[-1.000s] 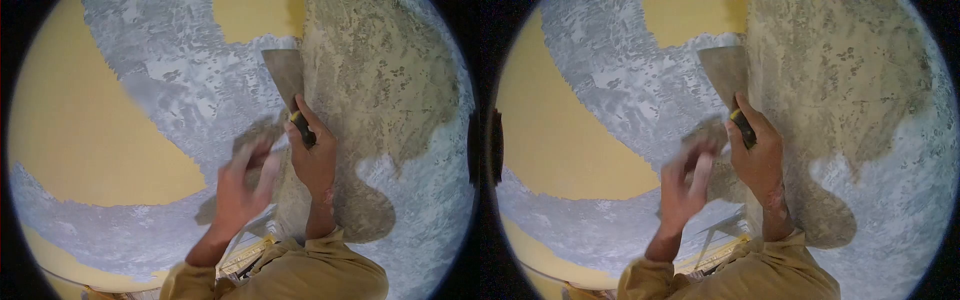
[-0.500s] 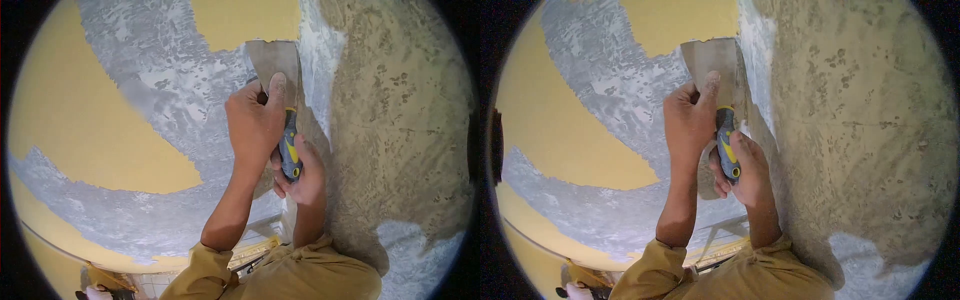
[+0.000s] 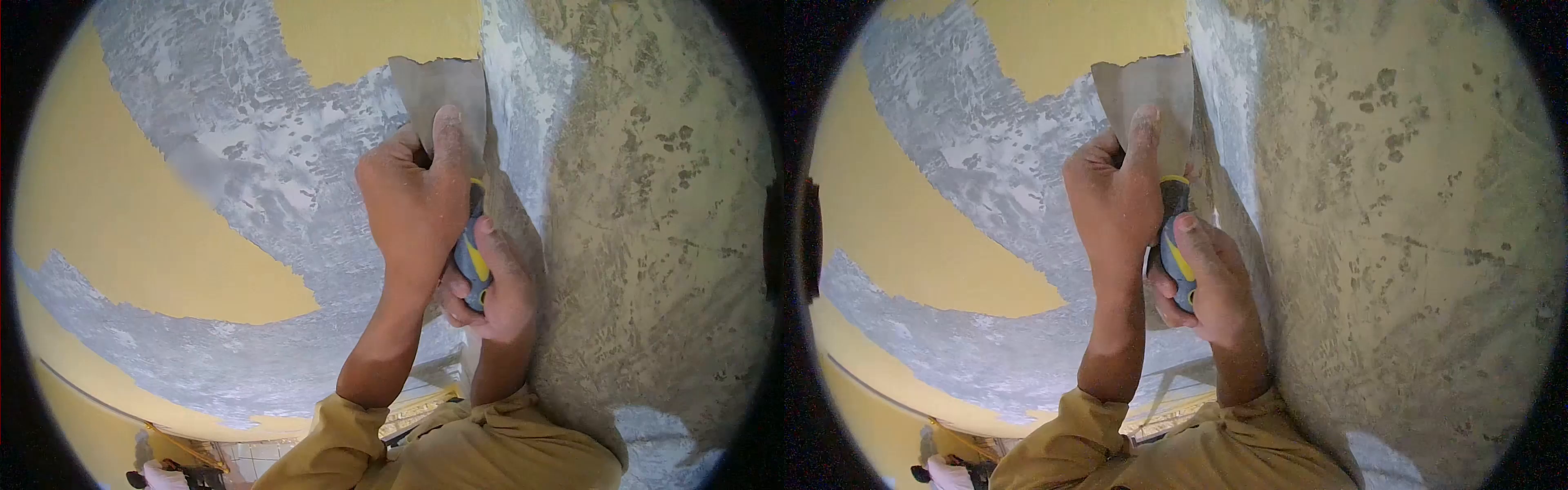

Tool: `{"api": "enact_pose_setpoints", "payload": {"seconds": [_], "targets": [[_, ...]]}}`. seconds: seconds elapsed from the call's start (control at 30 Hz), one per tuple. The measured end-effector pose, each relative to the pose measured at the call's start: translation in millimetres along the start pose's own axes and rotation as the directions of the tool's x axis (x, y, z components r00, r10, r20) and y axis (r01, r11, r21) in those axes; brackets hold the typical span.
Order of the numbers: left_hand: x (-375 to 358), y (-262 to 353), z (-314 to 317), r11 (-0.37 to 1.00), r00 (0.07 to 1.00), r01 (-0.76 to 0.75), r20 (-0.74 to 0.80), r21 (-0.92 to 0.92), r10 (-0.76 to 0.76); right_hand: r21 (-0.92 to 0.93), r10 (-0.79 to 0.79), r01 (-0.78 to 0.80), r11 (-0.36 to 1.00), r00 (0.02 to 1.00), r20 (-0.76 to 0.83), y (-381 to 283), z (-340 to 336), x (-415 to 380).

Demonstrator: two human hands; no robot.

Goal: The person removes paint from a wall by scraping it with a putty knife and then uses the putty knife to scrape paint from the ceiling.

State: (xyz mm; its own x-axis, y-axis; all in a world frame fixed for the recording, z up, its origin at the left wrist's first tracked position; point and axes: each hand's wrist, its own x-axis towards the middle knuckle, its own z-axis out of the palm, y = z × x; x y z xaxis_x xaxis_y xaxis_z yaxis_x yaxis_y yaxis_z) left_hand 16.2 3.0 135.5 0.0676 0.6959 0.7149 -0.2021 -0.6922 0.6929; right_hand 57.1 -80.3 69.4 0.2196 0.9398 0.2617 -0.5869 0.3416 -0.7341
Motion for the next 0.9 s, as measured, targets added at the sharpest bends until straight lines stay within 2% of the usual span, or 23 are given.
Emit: {"api": "enact_pose_setpoints", "payload": {"seconds": [0.13,0.2,0.23,0.33,0.4,0.43,0.5,0.53,0.6,0.63,0.7,0.73,0.77,0.83,0.87,0.9], "targets": [[-0.7,1.8,4.1,0.997,0.999,-0.023,-0.042,0.067,0.026,-0.079,-0.033,0.032,0.996,0.999,-0.013,-6.1,2.0,-2.5],[0.0,-4.6,4.9,0.998,0.998,-0.039,-0.044,0.052,0.042,-0.169,-0.051,0.033,0.985,0.993,-0.104,-4.9,4.3,0.8],[-1.4,-5.3,2.9,0.998,0.998,-0.045,-0.05,0.052,0.048,-0.171,-0.052,0.035,0.985,0.994,-0.095,-0.6,1.2,4.1],[2.9,1.8,4.0,0.987,0.991,-0.088,-0.088,0.132,0.1,-0.135,-0.027,0.016,0.991,0.996,-0.08,3.2,-9.3,20.5],[5.3,7.9,1.8,0.922,0.972,-0.18,-0.082,0.341,0.22,0.019,0.065,-0.063,0.998,0.994,-0.083,3.4,-7.8,20.6],[0.3,11.4,0.7,0.928,0.978,-0.154,-0.081,0.339,0.192,0.018,0.083,-0.081,0.997,0.991,-0.106,4.1,-6.5,13.4],[9.0,23.8,-4.4,0.979,1.0,-0.019,-0.012,0.202,0.022,0.042,0.019,-0.019,0.999,1.0,-0.02,-2.9,6.7,16.1],[11.2,26.0,-6.1,0.981,1.0,-0.008,-0.027,0.194,0.013,0.027,0.03,-0.029,0.999,0.999,-0.02,-4.0,12.5,16.7],[17.2,28.8,-7.3,0.942,0.989,-0.131,-0.022,0.309,0.145,0.027,0.02,-0.016,1.0,0.988,-0.154,-6.3,21.7,19.4],[16.1,28.1,-7.8,0.946,0.991,-0.111,-0.038,0.303,0.128,0.012,0.035,-0.033,0.999,0.986,-0.16,-5.3,18.4,17.3],[22.0,28.7,-8.7,0.965,0.987,-0.153,-0.009,0.213,0.158,0.067,0.036,-0.033,0.997,0.999,-0.036,-7.3,14.2,23.8],[21.6,25.3,-8.5,0.981,0.996,-0.091,0.01,0.172,0.091,0.097,0.095,-0.075,0.992,0.972,-0.217,-7.9,18.7,26.1],[16.9,24.0,-7.7,0.982,0.996,-0.09,0.008,0.165,0.09,0.09,0.092,-0.074,0.993,0.971,-0.22,-7.7,19.4,20.2],[4.0,22.8,-9.7,0.988,0.998,-0.05,-0.021,0.144,0.054,0.035,0.054,-0.049,0.998,0.984,-0.168,-7.1,14.2,4.3],[-2.1,20.5,-14.2,0.992,0.999,0.016,0.026,0.125,-0.02,0.028,0.078,-0.077,0.997,0.996,-0.04,-4.2,7.9,-1.9],[-3.7,18.6,-14.7,0.992,0.999,0.025,0.039,0.123,-0.03,0.034,0.077,-0.075,0.997,0.996,-0.055,-4.6,5.4,-3.6]]}}
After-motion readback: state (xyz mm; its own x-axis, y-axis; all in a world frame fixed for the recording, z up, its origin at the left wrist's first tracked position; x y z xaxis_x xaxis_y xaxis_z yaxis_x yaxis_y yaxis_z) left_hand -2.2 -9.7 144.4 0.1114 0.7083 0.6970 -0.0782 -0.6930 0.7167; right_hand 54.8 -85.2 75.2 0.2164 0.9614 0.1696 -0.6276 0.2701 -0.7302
